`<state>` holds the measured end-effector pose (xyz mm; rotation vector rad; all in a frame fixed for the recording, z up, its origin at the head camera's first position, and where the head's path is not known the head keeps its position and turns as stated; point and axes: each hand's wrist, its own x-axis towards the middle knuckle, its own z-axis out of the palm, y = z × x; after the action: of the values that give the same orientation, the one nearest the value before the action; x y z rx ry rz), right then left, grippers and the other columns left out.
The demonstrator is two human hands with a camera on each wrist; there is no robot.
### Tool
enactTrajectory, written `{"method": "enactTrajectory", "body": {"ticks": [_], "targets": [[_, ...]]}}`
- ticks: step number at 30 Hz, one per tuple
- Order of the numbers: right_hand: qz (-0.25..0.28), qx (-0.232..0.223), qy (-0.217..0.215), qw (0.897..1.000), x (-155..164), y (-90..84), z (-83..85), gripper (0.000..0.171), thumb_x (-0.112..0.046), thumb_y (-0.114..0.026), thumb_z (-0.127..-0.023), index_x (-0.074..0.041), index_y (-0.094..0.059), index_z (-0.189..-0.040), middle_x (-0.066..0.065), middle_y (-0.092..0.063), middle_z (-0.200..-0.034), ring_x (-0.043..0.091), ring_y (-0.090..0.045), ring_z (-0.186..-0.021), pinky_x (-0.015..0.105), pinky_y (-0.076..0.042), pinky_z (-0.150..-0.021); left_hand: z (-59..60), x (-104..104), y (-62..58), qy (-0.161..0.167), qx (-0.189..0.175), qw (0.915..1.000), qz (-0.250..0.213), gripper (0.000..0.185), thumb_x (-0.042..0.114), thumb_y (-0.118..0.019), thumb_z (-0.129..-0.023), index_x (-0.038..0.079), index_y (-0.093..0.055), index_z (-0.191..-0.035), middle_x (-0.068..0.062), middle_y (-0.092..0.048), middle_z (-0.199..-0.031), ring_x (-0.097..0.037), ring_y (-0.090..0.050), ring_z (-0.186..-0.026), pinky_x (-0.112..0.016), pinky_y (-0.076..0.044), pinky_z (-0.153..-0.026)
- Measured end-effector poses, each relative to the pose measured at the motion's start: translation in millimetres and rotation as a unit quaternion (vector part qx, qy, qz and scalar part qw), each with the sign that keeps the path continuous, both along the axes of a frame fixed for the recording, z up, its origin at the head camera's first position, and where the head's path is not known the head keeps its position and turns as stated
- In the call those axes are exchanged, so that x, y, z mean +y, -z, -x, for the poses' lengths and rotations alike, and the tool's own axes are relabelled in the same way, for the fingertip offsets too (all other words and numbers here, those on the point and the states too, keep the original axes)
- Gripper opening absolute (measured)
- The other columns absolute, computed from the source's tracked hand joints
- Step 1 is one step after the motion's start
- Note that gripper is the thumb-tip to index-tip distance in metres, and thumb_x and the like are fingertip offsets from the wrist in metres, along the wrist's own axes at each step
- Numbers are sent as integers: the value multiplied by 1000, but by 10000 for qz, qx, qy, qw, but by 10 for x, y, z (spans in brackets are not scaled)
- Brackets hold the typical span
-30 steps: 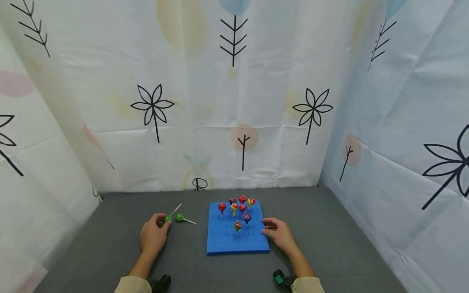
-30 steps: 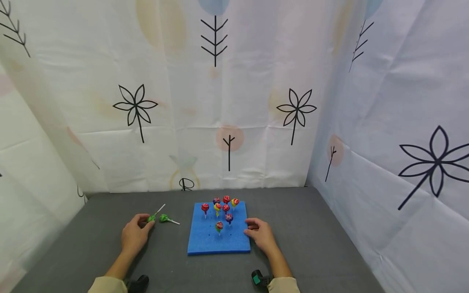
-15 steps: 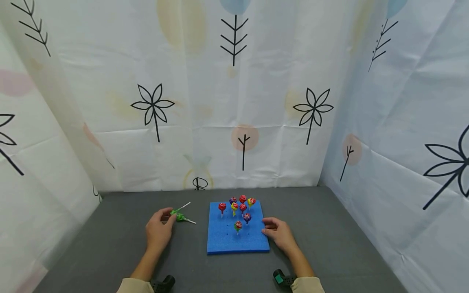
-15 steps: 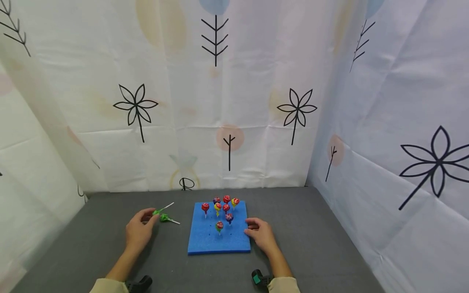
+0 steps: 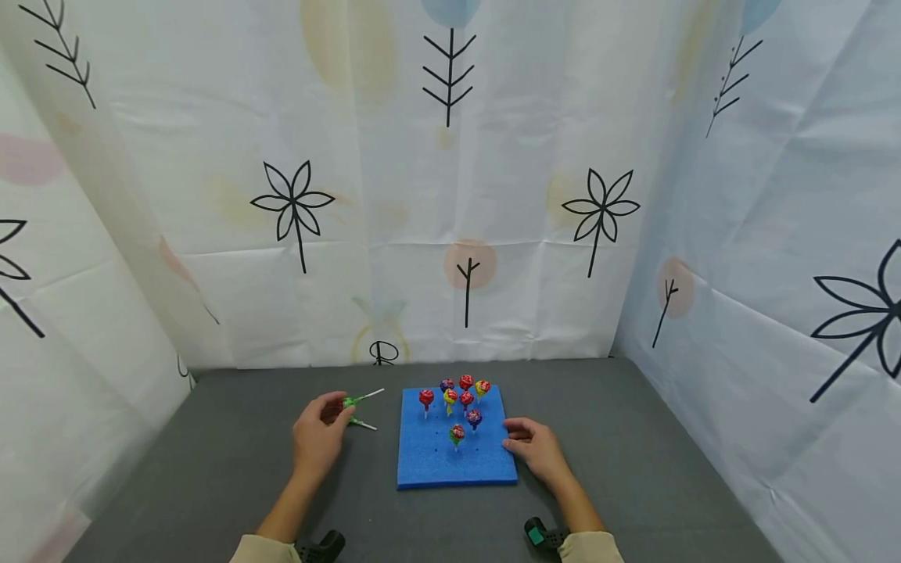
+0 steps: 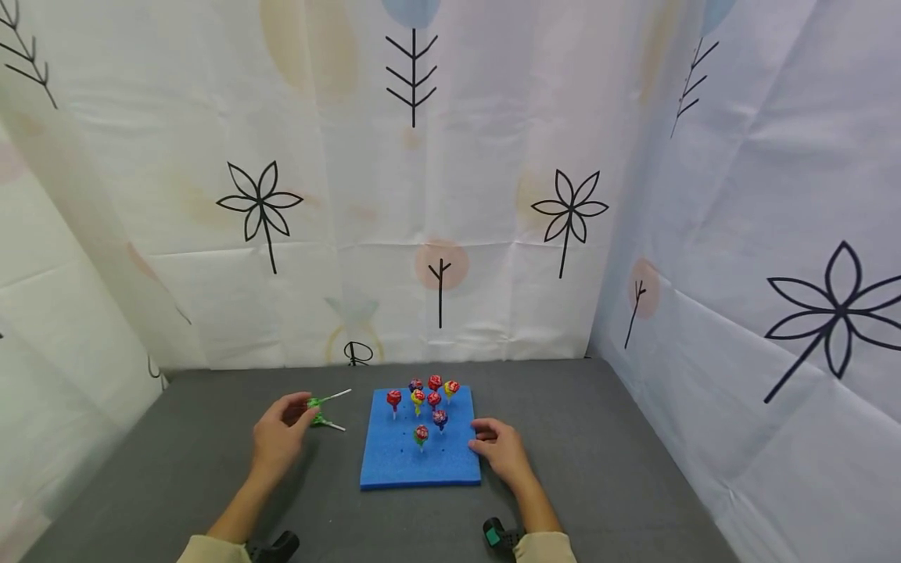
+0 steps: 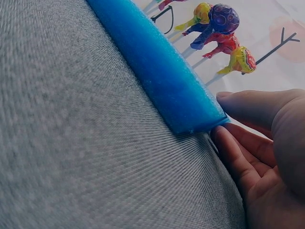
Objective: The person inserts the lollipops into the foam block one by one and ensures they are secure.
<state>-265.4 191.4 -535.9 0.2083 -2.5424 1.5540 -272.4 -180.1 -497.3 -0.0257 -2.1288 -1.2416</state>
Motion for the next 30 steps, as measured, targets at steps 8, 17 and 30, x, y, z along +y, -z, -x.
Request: {"method": "enactTrajectory", "body": {"ticks": [8, 17, 30], "targets": [[-1, 35, -35, 10000, 5, -1, 3, 28, -6, -74, -85, -1, -68, -112, 10, -67, -109, 24, -63, -94, 40, -52, -83, -62, 81, -46, 401, -80, 9992, -30, 25, 2, -78, -81, 3, -67, -104, -9, -68, -93, -23, -66, -82, -17, -48, -71], [-55, -14, 7, 10000, 4, 5, 10, 27, -5, -73, -86, -4, -68, -113, 8, -67, -109, 21, -63, -94, 38, -53, -82, -89, 191, -38, 584, -194, 9981, 84, 23, 3, -78, -81, 4, -68, -102, -6, -67, -92, -21, -66, -82, -33, -54, -74], [69, 70, -61, 9999, 8, 19, 22, 28, -5, -73, -85, -1, -68, -112, 10, -67, -108, 22, -62, -94, 33, -51, -80, -84, 365, 66, 879, -53, 9961, 96, 24, 2, -79, -80, 6, -69, -101, -3, -66, -90, -15, -64, -77, -26, -53, -70]]}}
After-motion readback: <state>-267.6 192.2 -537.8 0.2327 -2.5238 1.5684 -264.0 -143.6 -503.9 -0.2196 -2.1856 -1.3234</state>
